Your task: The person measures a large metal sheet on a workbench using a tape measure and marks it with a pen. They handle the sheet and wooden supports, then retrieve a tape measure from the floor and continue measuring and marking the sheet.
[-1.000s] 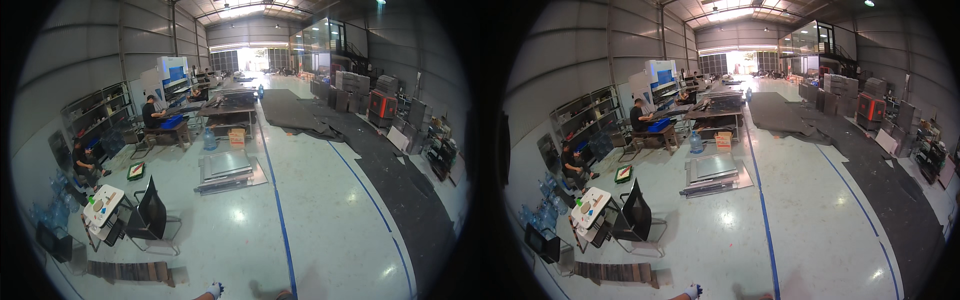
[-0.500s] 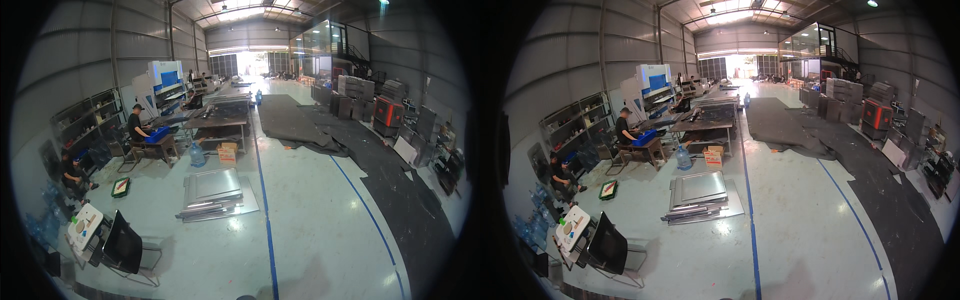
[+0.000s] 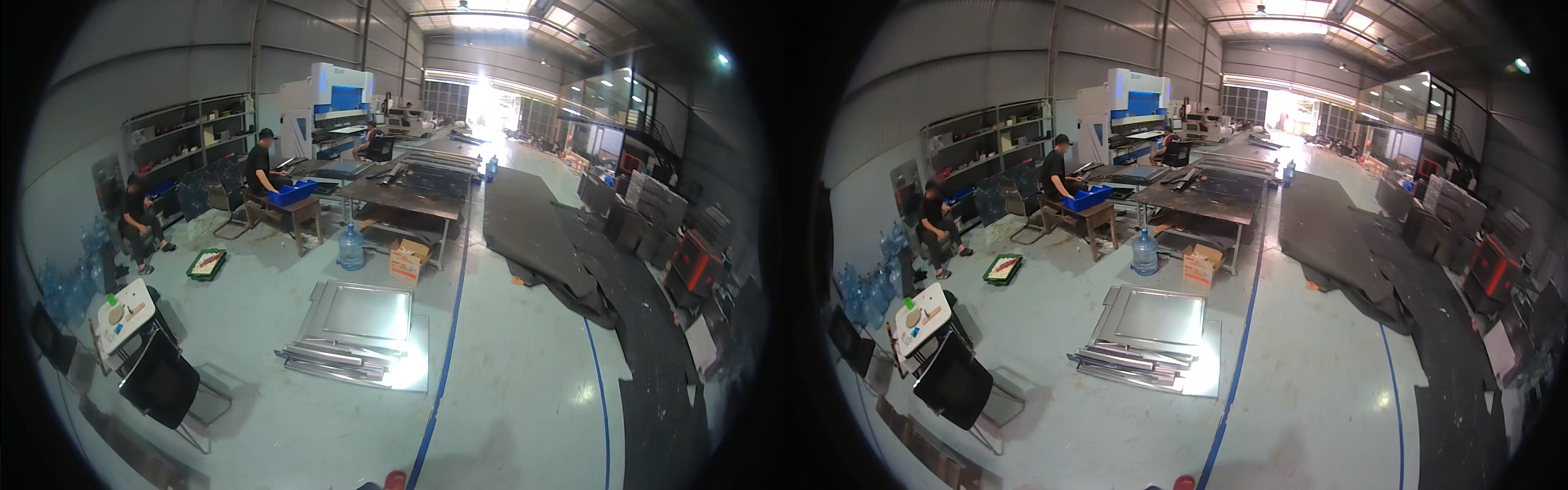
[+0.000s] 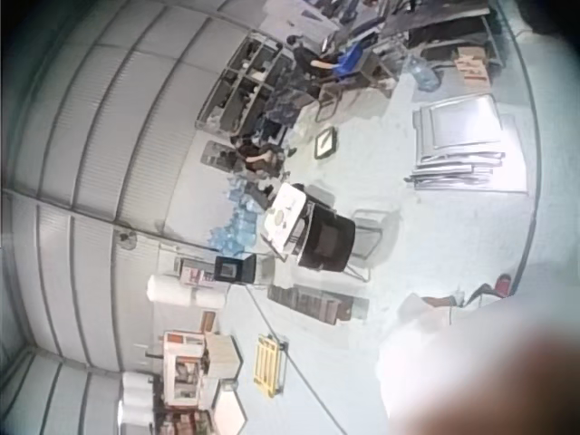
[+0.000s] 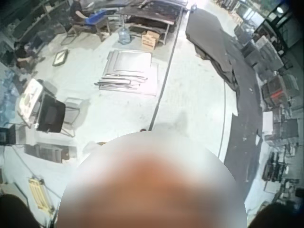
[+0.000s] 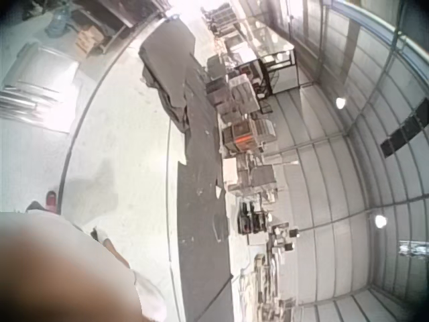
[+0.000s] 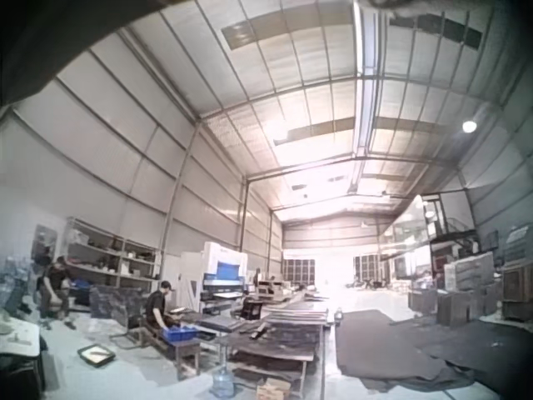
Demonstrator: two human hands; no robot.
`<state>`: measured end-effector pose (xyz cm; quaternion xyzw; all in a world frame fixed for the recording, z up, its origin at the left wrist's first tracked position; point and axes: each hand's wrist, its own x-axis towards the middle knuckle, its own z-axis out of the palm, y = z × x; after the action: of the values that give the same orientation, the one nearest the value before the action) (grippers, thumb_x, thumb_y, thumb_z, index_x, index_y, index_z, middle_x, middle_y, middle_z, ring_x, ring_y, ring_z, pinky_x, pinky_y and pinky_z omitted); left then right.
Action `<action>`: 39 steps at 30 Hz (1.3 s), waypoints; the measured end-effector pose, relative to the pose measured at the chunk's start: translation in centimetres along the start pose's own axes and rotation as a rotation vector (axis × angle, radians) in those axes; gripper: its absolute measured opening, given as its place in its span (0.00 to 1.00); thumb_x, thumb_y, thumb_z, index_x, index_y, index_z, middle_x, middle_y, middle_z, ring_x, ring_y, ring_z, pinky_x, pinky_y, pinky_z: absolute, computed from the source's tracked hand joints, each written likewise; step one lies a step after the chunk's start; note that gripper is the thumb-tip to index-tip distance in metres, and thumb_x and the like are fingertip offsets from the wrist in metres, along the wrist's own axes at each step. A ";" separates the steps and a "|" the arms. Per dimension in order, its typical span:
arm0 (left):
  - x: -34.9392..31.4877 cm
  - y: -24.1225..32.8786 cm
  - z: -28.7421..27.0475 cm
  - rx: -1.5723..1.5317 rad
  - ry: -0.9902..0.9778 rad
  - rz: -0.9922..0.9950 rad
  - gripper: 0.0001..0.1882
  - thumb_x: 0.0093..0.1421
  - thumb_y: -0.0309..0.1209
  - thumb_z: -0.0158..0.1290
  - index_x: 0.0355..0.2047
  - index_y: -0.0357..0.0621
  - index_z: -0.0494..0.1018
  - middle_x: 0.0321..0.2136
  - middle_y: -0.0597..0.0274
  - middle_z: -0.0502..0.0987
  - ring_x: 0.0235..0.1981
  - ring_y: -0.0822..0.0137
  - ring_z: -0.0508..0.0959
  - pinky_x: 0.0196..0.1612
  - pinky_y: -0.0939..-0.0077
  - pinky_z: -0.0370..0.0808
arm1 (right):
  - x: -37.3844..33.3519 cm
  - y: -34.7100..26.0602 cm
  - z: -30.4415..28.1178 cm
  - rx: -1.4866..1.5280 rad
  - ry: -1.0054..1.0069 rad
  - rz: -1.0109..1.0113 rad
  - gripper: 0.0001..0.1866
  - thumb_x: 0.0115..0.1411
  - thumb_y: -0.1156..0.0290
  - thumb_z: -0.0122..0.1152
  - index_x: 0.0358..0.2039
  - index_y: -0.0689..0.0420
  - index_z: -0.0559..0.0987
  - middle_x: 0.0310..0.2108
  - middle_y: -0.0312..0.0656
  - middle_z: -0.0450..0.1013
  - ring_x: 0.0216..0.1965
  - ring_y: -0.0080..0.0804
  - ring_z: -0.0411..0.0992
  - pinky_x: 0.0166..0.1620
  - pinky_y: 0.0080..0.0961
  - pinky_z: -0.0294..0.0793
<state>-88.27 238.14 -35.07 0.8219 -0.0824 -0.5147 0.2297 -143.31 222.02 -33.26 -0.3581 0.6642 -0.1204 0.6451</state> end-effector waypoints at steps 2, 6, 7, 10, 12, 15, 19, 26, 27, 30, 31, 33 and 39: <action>3.3 6.0 1.0 0.169 0.028 0.124 0.25 0.72 0.52 0.40 0.43 0.46 0.79 0.39 0.45 0.84 0.38 0.47 0.83 0.45 0.50 0.78 | 1.9 -5.4 0.1 0.001 -0.006 0.034 0.10 0.72 0.59 0.59 0.37 0.50 0.76 0.24 0.31 0.69 0.24 0.24 0.66 0.26 0.27 0.69; 6.7 21.2 3.7 0.786 0.252 0.653 0.26 0.71 0.52 0.41 0.42 0.46 0.81 0.41 0.45 0.85 0.43 0.45 0.84 0.50 0.48 0.78 | 5.3 -15.0 0.2 -0.025 -0.034 0.055 0.11 0.73 0.59 0.59 0.39 0.52 0.77 0.25 0.31 0.70 0.24 0.24 0.67 0.27 0.27 0.69; 6.7 25.6 4.6 0.649 0.274 0.616 0.25 0.71 0.52 0.41 0.43 0.47 0.81 0.42 0.46 0.85 0.45 0.45 0.84 0.52 0.49 0.78 | 6.7 -17.2 0.0 -0.027 -0.039 0.052 0.11 0.73 0.59 0.58 0.39 0.52 0.77 0.25 0.31 0.70 0.25 0.23 0.67 0.28 0.26 0.69; 6.0 39.0 8.4 0.308 0.220 0.683 0.26 0.69 0.54 0.45 0.43 0.48 0.83 0.39 0.47 0.85 0.44 0.44 0.84 0.51 0.52 0.77 | 12.1 -23.2 -1.7 -0.034 -0.056 0.054 0.11 0.73 0.59 0.58 0.41 0.53 0.78 0.26 0.32 0.71 0.25 0.23 0.67 0.28 0.26 0.69; 5.1 46.0 11.7 0.218 0.085 0.643 0.25 0.68 0.54 0.48 0.44 0.47 0.83 0.36 0.50 0.86 0.40 0.48 0.84 0.48 0.55 0.78 | 16.0 -27.0 -3.6 -0.043 -0.065 0.036 0.11 0.73 0.59 0.58 0.42 0.54 0.78 0.26 0.32 0.71 0.26 0.23 0.67 0.29 0.26 0.70; 2.9 53.4 17.2 0.073 -0.052 0.665 0.21 0.68 0.51 0.52 0.41 0.46 0.82 0.30 0.57 0.84 0.33 0.61 0.84 0.41 0.62 0.79 | 21.2 -32.9 -7.4 -0.020 -0.055 0.006 0.12 0.74 0.59 0.57 0.43 0.55 0.79 0.27 0.32 0.72 0.26 0.23 0.68 0.30 0.25 0.70; 0.7 63.4 23.1 -0.030 -0.187 0.752 0.18 0.70 0.48 0.53 0.44 0.46 0.81 0.25 0.58 0.82 0.23 0.66 0.79 0.28 0.66 0.75 | 26.4 -41.9 -12.4 0.008 -0.062 -0.058 0.13 0.74 0.59 0.57 0.45 0.56 0.79 0.28 0.32 0.72 0.27 0.22 0.68 0.31 0.25 0.70; 5.0 79.7 27.2 -0.201 -0.371 0.722 0.15 0.71 0.39 0.52 0.43 0.43 0.83 0.29 0.58 0.83 0.29 0.69 0.81 0.32 0.72 0.77 | 34.2 -62.1 -16.6 0.016 -0.220 -0.303 0.15 0.75 0.59 0.56 0.49 0.58 0.81 0.30 0.32 0.73 0.29 0.22 0.69 0.32 0.24 0.71; 6.2 81.7 27.7 -0.207 -0.395 0.705 0.15 0.71 0.39 0.52 0.43 0.43 0.83 0.29 0.58 0.83 0.29 0.69 0.81 0.32 0.72 0.77 | 35.8 -65.9 -16.1 0.025 -0.265 -0.352 0.16 0.75 0.59 0.56 0.49 0.58 0.81 0.30 0.33 0.73 0.29 0.22 0.69 0.33 0.23 0.71; 9.7 87.7 30.0 -0.272 -0.423 0.707 0.14 0.73 0.38 0.52 0.44 0.43 0.83 0.28 0.61 0.83 0.26 0.70 0.79 0.31 0.72 0.77 | 39.3 -75.7 -13.9 -0.002 -0.355 -0.525 0.21 0.75 0.63 0.56 0.62 0.61 0.77 0.37 0.37 0.79 0.35 0.22 0.74 0.39 0.23 0.76; 11.1 90.0 30.4 -0.240 -0.455 0.696 0.13 0.72 0.38 0.53 0.44 0.44 0.83 0.28 0.62 0.83 0.26 0.71 0.79 0.31 0.72 0.77 | 40.4 -78.4 -12.8 0.035 -0.366 -0.495 0.21 0.75 0.63 0.56 0.62 0.62 0.77 0.39 0.37 0.79 0.36 0.22 0.75 0.40 0.23 0.76; 14.0 95.1 31.1 -0.206 -0.500 0.664 0.12 0.72 0.37 0.53 0.43 0.44 0.83 0.28 0.64 0.83 0.26 0.72 0.78 0.30 0.72 0.77 | 42.6 -83.2 -10.5 0.089 -0.385 -0.481 0.21 0.75 0.65 0.55 0.62 0.62 0.77 0.43 0.38 0.80 0.38 0.22 0.75 0.41 0.23 0.77; 22.1 111.1 31.4 -0.216 -0.661 0.812 0.13 0.69 0.41 0.58 0.41 0.44 0.83 0.30 0.66 0.83 0.27 0.75 0.76 0.28 0.74 0.73 | 50.1 -97.4 -9.0 0.097 -0.429 -0.506 0.24 0.72 0.66 0.59 0.65 0.62 0.74 0.49 0.40 0.79 0.45 0.24 0.77 0.48 0.24 0.78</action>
<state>-94.72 122.83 -12.99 0.4896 -0.4083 -0.6214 0.4555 -116.13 118.15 -10.03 -0.4975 0.3968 -0.2300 0.7363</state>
